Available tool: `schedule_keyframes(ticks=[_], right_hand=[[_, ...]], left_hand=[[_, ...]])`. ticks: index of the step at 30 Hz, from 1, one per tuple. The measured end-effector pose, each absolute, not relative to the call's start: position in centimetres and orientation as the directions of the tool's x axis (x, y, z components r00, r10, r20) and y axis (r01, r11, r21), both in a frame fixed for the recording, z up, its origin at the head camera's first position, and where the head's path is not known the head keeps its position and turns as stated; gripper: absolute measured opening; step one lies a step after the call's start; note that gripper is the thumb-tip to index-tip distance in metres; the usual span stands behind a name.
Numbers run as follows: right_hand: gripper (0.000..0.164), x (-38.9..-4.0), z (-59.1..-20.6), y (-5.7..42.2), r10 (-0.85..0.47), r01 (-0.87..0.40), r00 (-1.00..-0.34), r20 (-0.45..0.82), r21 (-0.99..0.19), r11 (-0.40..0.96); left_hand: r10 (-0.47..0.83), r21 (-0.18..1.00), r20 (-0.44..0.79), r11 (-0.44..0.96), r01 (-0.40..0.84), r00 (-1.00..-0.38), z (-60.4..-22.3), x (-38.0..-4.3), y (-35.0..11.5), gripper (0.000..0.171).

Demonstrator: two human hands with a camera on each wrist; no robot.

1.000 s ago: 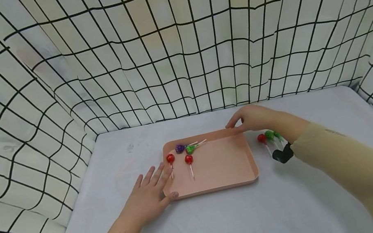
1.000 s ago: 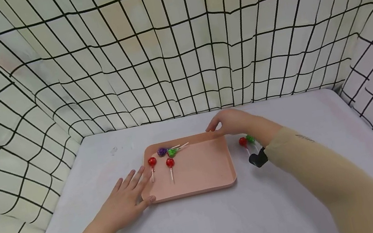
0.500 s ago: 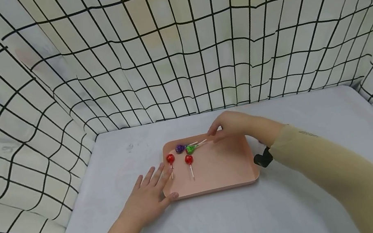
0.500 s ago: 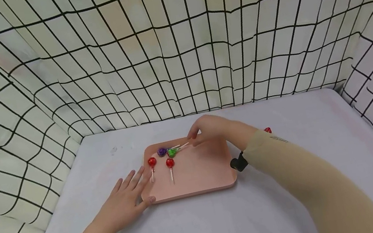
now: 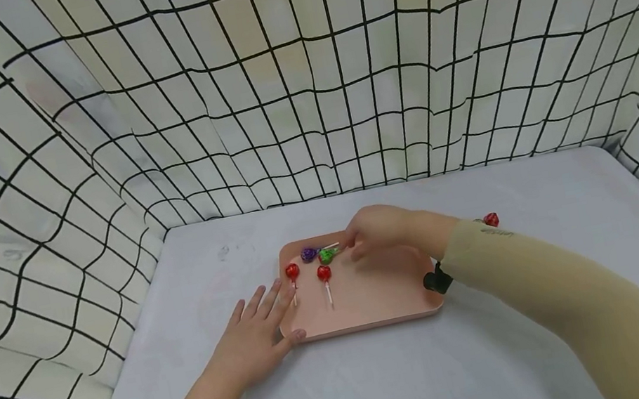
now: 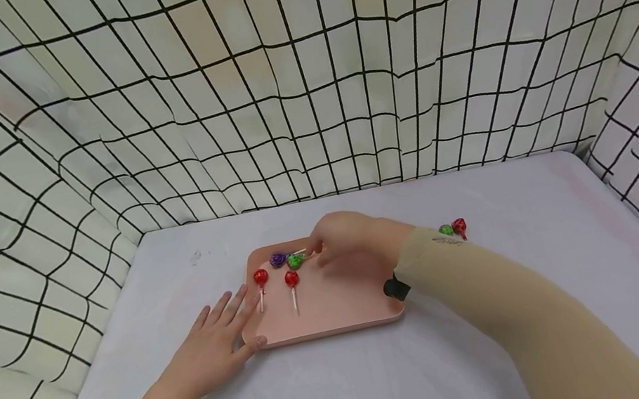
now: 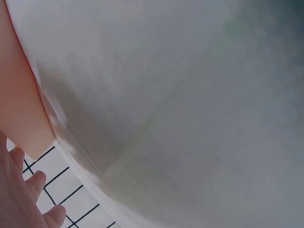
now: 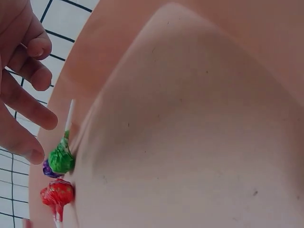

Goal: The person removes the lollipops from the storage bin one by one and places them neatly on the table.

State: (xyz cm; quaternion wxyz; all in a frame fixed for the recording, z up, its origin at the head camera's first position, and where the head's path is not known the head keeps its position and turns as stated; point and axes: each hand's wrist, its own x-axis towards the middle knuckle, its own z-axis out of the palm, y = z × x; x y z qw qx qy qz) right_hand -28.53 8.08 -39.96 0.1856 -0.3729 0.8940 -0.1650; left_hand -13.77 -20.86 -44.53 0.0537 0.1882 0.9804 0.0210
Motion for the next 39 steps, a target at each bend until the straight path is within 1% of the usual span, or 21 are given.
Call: schedule_keyframes(ticks=[6,12,20,23,30,34,39], right_hand=[[0.028,-28.4,-40.3,7.0,-0.736,-0.649,-0.638,-0.227,-0.356,0.672],[0.026,-28.5,-40.8,5.9,-0.768,-0.707,-0.611,-0.194,-0.303,0.639],[0.025,-28.2,-41.0,4.5,-0.826,-0.78,-0.547,-0.134,-0.277,0.562],[0.026,-28.1,-41.1,4.1,-0.836,-0.794,-0.535,-0.12,-0.266,0.546],[0.03,-28.0,-41.4,3.1,-0.83,-0.783,-0.528,-0.181,-0.275,0.558],[0.029,-27.9,-41.4,2.6,-0.822,-0.785,-0.53,-0.208,-0.248,0.568],[0.029,-27.7,-41.4,2.4,-0.827,-0.799,-0.522,-0.209,-0.219,0.56]], left_hand=[[0.372,0.073,-0.092,0.928,0.366,-0.924,-44.5,-13.7,-20.9,0.084],[0.361,0.082,-0.103,0.932,0.354,-0.927,-44.6,-13.7,-20.9,0.082],[0.37,0.085,-0.08,0.928,0.363,-0.926,-44.6,-13.7,-20.8,0.082],[0.374,0.084,-0.073,0.926,0.368,-0.924,-44.6,-13.7,-20.9,0.081],[0.384,0.09,-0.068,0.921,0.378,-0.921,-44.7,-13.8,-21.0,0.08],[0.385,0.091,-0.069,0.921,0.379,-0.92,-44.7,-13.8,-21.1,0.08],[0.386,0.086,-0.072,0.921,0.38,-0.92,-44.6,-13.7,-21.1,0.081]])
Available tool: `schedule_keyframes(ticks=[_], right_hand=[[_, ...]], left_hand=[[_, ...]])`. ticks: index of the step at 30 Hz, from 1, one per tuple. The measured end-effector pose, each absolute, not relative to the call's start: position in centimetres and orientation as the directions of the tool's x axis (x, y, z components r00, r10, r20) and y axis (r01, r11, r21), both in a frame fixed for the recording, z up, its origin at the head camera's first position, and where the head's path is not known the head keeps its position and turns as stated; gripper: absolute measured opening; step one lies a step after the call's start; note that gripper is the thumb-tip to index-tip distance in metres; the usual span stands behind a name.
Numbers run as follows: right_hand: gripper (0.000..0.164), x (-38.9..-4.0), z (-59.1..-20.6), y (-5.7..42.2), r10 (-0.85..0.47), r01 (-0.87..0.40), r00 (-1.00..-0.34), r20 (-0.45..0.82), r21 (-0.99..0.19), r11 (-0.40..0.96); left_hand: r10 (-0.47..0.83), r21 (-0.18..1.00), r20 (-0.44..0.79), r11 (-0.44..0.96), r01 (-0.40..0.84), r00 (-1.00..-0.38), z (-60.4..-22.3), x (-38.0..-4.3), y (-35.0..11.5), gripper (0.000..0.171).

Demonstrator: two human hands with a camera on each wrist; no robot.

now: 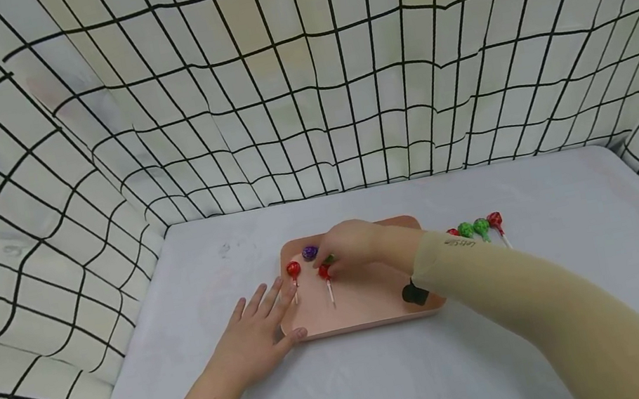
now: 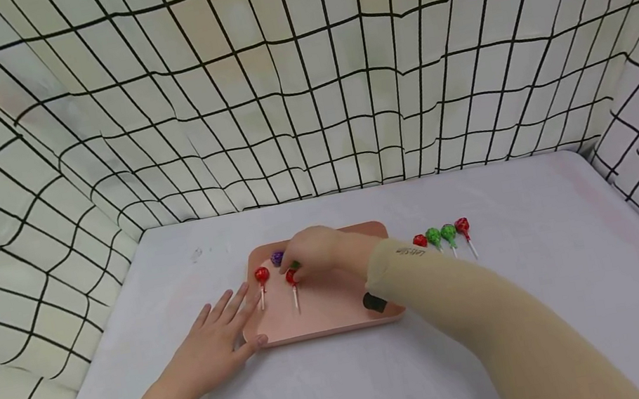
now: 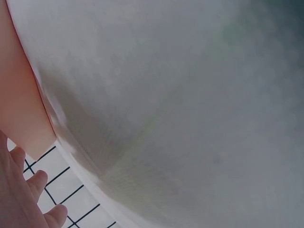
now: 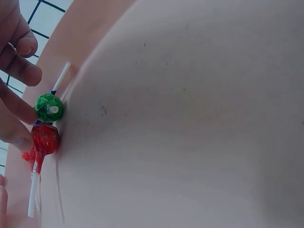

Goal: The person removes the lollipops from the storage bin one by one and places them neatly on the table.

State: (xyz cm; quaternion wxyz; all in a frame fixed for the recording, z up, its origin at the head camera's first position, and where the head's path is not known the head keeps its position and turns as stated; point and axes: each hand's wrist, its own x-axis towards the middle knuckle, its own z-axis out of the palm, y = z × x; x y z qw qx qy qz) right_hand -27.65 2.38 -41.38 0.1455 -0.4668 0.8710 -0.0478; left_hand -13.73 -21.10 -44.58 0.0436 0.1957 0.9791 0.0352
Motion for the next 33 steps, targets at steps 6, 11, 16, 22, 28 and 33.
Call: schedule_keyframes(ticks=[6,11,16,22,28,33], right_hand=[[0.03,-27.43,-41.52,2.02,-0.829,-0.805,-0.52,-0.205,-0.207,0.556],[0.028,-27.28,-41.66,1.82,-0.836,-0.814,-0.51,-0.205,-0.199,0.545],[0.025,-27.36,-41.92,1.84,-0.831,-0.813,-0.518,-0.203,-0.185,0.552],[0.023,-27.44,-42.27,1.77,-0.832,-0.811,-0.518,-0.201,-0.193,0.552],[0.023,-27.43,-42.21,1.73,-0.829,-0.811,-0.517,-0.215,-0.186,0.554],[0.021,-27.45,-42.01,1.85,-0.835,-0.812,-0.499,-0.233,-0.21,0.544]], left_hand=[[0.392,0.091,-0.069,0.918,0.386,-0.917,-44.48,-13.68,-21.09,0.081],[0.395,0.093,-0.064,0.916,0.389,-0.916,-44.46,-13.69,-21.11,0.081],[0.399,0.099,-0.056,0.914,0.393,-0.915,-44.43,-13.71,-21.1,0.081],[0.394,0.092,-0.064,0.917,0.387,-0.917,-44.47,-13.75,-21.09,0.081],[0.388,0.092,-0.07,0.92,0.382,-0.919,-44.42,-13.72,-21.11,0.081],[0.386,0.096,-0.071,0.92,0.379,-0.92,-44.35,-13.65,-21.04,0.081]])
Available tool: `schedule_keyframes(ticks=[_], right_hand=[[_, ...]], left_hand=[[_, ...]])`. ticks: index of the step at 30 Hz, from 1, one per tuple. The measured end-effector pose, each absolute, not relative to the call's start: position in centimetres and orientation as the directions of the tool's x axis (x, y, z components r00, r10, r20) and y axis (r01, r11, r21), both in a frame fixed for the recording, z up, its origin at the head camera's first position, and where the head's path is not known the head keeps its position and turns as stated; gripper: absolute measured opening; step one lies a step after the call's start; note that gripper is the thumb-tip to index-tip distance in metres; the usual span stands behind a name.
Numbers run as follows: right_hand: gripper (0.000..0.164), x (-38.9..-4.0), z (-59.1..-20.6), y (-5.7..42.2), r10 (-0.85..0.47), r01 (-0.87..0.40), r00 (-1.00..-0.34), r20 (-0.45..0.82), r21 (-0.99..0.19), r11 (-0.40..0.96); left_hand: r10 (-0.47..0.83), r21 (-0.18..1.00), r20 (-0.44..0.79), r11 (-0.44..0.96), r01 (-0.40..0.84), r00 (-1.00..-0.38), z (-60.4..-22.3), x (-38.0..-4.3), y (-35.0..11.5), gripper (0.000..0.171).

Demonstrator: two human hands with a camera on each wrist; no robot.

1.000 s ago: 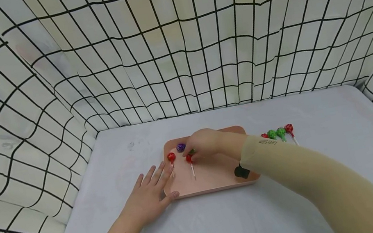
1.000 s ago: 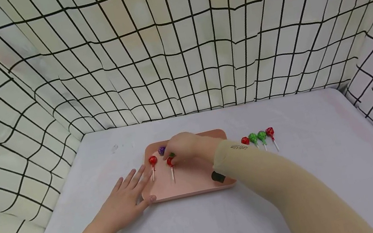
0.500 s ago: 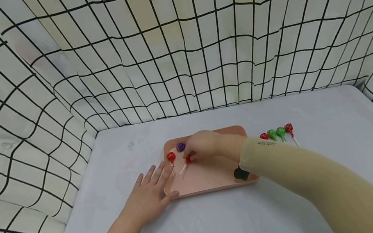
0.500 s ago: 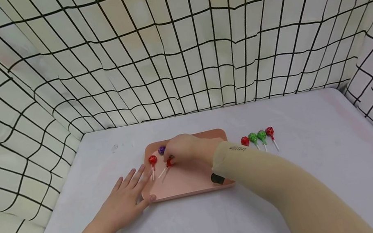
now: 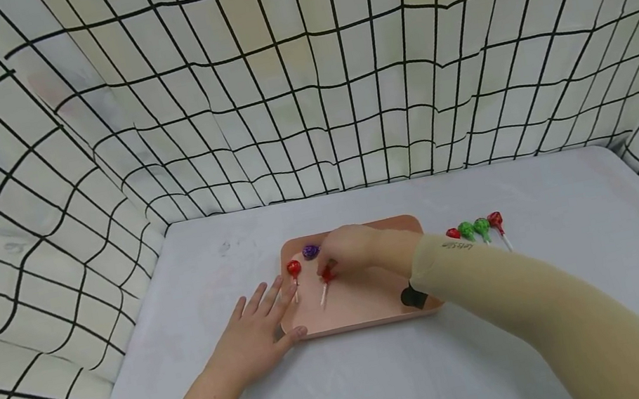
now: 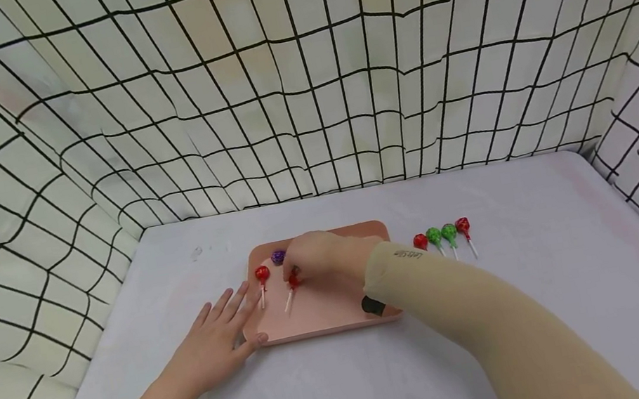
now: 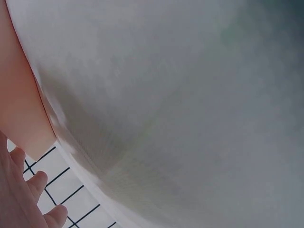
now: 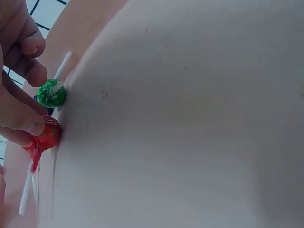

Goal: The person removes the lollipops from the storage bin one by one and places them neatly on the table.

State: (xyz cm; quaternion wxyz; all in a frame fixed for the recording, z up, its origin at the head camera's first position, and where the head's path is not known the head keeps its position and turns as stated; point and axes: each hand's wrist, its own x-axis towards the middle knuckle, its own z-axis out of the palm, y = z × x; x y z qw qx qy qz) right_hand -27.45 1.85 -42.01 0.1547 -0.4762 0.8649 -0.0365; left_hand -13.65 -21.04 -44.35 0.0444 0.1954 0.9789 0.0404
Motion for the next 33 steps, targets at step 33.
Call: schedule_keyframes(ticks=[33], right_hand=[[0.023,-27.5,-40.9,5.0,-0.767,-0.703,-0.578,-0.279,-0.309,0.641]], left_hand=[[0.374,0.095,-0.081,0.925,0.367,-0.924,-44.2,-13.6,-21.0,0.08]])
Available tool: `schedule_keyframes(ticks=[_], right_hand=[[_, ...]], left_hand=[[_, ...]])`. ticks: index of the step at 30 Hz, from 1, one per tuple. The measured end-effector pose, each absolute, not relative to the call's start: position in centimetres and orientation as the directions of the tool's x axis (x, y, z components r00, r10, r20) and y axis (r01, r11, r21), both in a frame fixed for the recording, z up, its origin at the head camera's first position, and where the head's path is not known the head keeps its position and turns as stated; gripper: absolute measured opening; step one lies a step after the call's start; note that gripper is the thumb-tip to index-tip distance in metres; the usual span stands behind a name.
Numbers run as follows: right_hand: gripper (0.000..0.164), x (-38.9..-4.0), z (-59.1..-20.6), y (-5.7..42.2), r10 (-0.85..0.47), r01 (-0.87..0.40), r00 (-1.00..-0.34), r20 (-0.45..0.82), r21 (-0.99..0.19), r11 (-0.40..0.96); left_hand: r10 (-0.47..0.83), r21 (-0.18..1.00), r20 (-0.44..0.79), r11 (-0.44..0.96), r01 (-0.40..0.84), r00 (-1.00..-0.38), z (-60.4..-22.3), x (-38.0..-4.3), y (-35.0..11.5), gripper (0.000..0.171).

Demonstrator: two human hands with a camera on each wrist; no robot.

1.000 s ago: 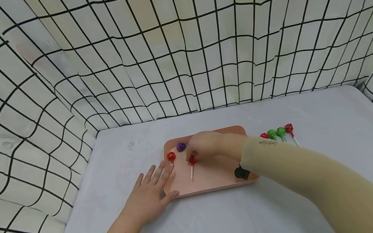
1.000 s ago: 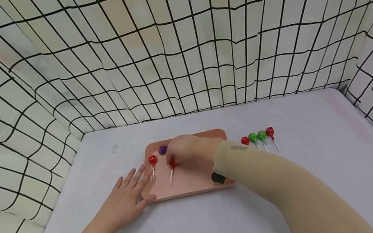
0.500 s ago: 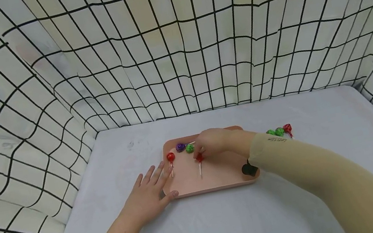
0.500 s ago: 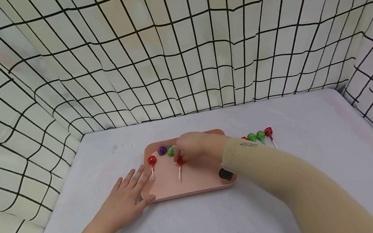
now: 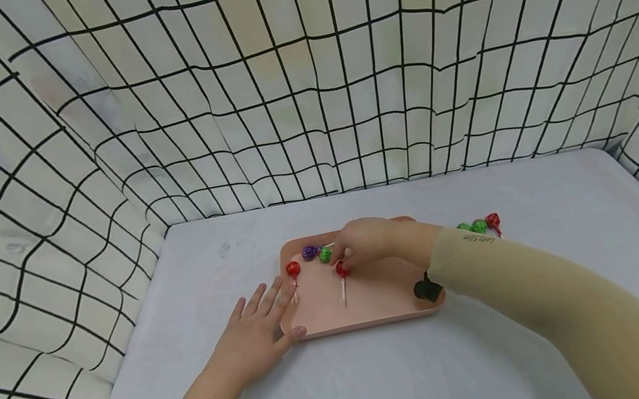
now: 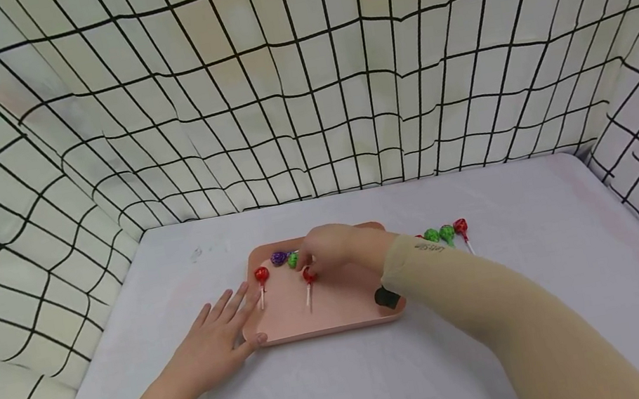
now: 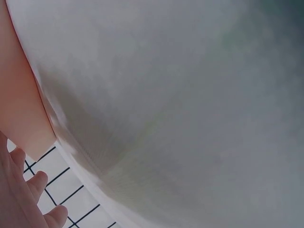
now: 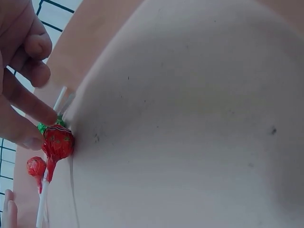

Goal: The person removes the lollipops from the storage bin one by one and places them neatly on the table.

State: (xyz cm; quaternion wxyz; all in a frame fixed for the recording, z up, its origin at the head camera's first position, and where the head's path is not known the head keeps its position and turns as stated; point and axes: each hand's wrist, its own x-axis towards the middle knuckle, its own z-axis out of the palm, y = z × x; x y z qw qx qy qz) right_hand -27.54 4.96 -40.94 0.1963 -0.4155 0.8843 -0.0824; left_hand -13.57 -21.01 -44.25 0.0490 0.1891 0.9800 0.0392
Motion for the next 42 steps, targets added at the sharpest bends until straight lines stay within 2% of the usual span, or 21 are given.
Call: schedule_keyframes(ticks=[21,29,38,42], right_hand=[[0.017,-27.41,-41.37,4.53,-0.794,-0.726,-0.546,-0.267,-0.322,0.607],[0.025,-27.47,-41.75,4.46,-0.778,-0.7,-0.559,-0.287,-0.341,0.628],[0.019,-27.31,-41.77,4.51,-0.782,-0.701,-0.561,-0.272,-0.345,0.624],[0.023,-27.3,-41.83,4.56,-0.773,-0.682,-0.571,-0.277,-0.364,0.634]], left_hand=[[0.38,0.096,-0.078,0.923,0.372,-0.922,-44.37,-13.59,-21.05,0.081],[0.381,0.098,-0.072,0.922,0.374,-0.922,-44.27,-13.58,-21.01,0.082],[0.378,0.095,-0.08,0.924,0.37,-0.922,-44.37,-13.64,-21.03,0.082],[0.378,0.104,-0.078,0.923,0.37,-0.922,-44.21,-13.56,-21.01,0.081]])
